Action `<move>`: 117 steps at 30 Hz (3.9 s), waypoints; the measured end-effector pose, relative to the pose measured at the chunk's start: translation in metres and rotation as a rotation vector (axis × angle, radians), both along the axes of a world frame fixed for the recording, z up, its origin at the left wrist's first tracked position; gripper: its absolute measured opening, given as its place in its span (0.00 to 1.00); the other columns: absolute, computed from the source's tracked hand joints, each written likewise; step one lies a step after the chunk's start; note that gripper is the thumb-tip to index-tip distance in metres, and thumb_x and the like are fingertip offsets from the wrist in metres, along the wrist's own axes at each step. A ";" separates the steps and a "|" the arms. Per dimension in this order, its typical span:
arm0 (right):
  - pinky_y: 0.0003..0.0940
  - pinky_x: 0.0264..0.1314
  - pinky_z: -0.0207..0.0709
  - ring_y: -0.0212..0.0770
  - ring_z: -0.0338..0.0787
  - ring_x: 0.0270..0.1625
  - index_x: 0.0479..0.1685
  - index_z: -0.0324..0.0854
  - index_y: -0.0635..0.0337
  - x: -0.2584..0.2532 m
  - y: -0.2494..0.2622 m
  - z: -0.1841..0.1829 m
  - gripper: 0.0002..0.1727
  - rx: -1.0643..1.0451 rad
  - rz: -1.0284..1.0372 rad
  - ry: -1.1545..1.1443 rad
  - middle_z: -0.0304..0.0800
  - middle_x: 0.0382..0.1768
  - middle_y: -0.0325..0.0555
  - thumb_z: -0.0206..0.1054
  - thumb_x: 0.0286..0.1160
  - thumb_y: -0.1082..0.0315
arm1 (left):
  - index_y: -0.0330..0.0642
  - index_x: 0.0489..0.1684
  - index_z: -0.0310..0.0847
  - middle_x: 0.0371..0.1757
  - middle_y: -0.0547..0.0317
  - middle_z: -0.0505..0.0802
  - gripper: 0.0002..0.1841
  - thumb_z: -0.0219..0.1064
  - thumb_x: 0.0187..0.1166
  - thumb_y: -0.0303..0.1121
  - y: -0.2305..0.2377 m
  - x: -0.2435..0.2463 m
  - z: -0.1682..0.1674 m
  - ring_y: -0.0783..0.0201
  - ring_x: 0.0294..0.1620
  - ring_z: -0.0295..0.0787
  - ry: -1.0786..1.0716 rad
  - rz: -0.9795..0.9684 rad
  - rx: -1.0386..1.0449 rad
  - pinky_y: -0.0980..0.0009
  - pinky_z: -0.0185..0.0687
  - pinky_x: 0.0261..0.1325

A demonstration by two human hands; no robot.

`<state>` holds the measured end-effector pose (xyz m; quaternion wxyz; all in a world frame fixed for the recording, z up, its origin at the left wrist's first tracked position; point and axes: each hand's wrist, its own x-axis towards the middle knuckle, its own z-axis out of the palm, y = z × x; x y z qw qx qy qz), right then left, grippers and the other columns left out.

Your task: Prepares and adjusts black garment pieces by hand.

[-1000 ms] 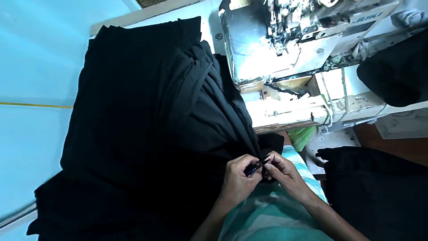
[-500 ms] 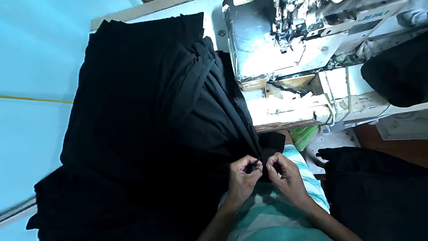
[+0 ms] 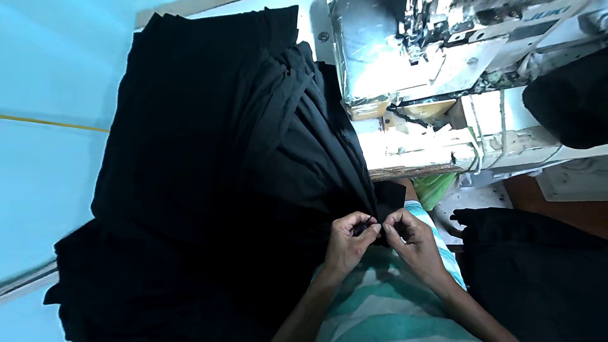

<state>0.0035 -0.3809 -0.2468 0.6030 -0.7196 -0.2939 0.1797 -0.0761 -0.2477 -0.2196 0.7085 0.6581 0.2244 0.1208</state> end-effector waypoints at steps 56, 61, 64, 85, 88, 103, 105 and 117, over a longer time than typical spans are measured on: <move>0.23 0.50 0.86 0.27 0.90 0.48 0.53 0.79 0.64 0.014 0.001 0.006 0.13 0.013 0.034 0.474 0.89 0.53 0.39 0.61 0.71 0.76 | 0.29 0.33 0.83 0.28 0.67 0.89 0.04 0.62 0.71 0.17 -0.004 -0.010 -0.008 0.86 0.29 0.82 -0.035 0.007 0.057 0.89 0.77 0.35; 0.19 0.53 0.85 0.24 0.91 0.50 0.60 0.80 0.69 0.027 0.007 0.011 0.18 -0.081 0.152 0.230 0.91 0.54 0.44 0.67 0.70 0.74 | 0.25 0.33 0.84 0.30 0.61 0.89 0.04 0.64 0.69 0.18 -0.009 -0.007 -0.011 0.84 0.31 0.82 -0.047 0.022 0.182 0.87 0.78 0.38; 0.17 0.48 0.84 0.21 0.90 0.42 0.49 0.85 0.65 0.034 0.013 0.009 0.11 -0.069 0.177 0.313 0.92 0.42 0.37 0.69 0.68 0.76 | 0.25 0.32 0.85 0.30 0.59 0.88 0.04 0.65 0.68 0.19 -0.012 -0.006 -0.012 0.83 0.31 0.81 -0.048 0.042 0.259 0.88 0.76 0.37; 0.11 0.44 0.79 0.18 0.86 0.35 0.33 0.89 0.67 0.032 0.032 0.003 0.06 0.106 0.007 -0.144 0.92 0.32 0.41 0.69 0.70 0.74 | 0.27 0.34 0.87 0.32 0.60 0.90 0.08 0.74 0.71 0.27 0.002 0.006 -0.005 0.84 0.34 0.83 -0.094 0.143 0.392 0.89 0.78 0.40; 0.12 0.44 0.80 0.19 0.86 0.35 0.35 0.90 0.67 0.034 0.031 0.004 0.06 0.077 0.014 -0.156 0.92 0.33 0.42 0.68 0.71 0.74 | 0.26 0.32 0.87 0.30 0.59 0.91 0.06 0.68 0.74 0.23 -0.001 0.009 0.001 0.83 0.33 0.84 -0.107 0.105 0.397 0.88 0.80 0.41; 0.26 0.43 0.85 0.36 0.93 0.36 0.40 0.93 0.64 0.032 0.024 0.011 0.08 -0.066 -0.079 -0.469 0.95 0.35 0.49 0.68 0.72 0.72 | 0.30 0.35 0.89 0.30 0.62 0.91 0.08 0.65 0.78 0.24 0.008 0.025 0.006 0.84 0.31 0.82 0.054 0.084 0.448 0.87 0.77 0.41; 0.25 0.44 0.85 0.35 0.92 0.36 0.41 0.93 0.65 0.034 0.023 0.011 0.09 -0.064 -0.058 -0.423 0.95 0.36 0.49 0.67 0.73 0.72 | 0.29 0.35 0.90 0.30 0.57 0.93 0.07 0.67 0.75 0.23 0.009 0.025 0.004 0.81 0.33 0.86 0.043 0.094 0.496 0.85 0.81 0.43; 0.18 0.35 0.77 0.25 0.84 0.29 0.32 0.87 0.63 0.033 0.037 0.008 0.06 -0.051 -0.261 -0.303 0.88 0.27 0.42 0.68 0.65 0.70 | 0.29 0.23 0.84 0.24 0.63 0.83 0.04 0.65 0.64 0.19 0.010 0.042 -0.009 0.84 0.29 0.77 -0.228 0.082 0.503 0.89 0.73 0.35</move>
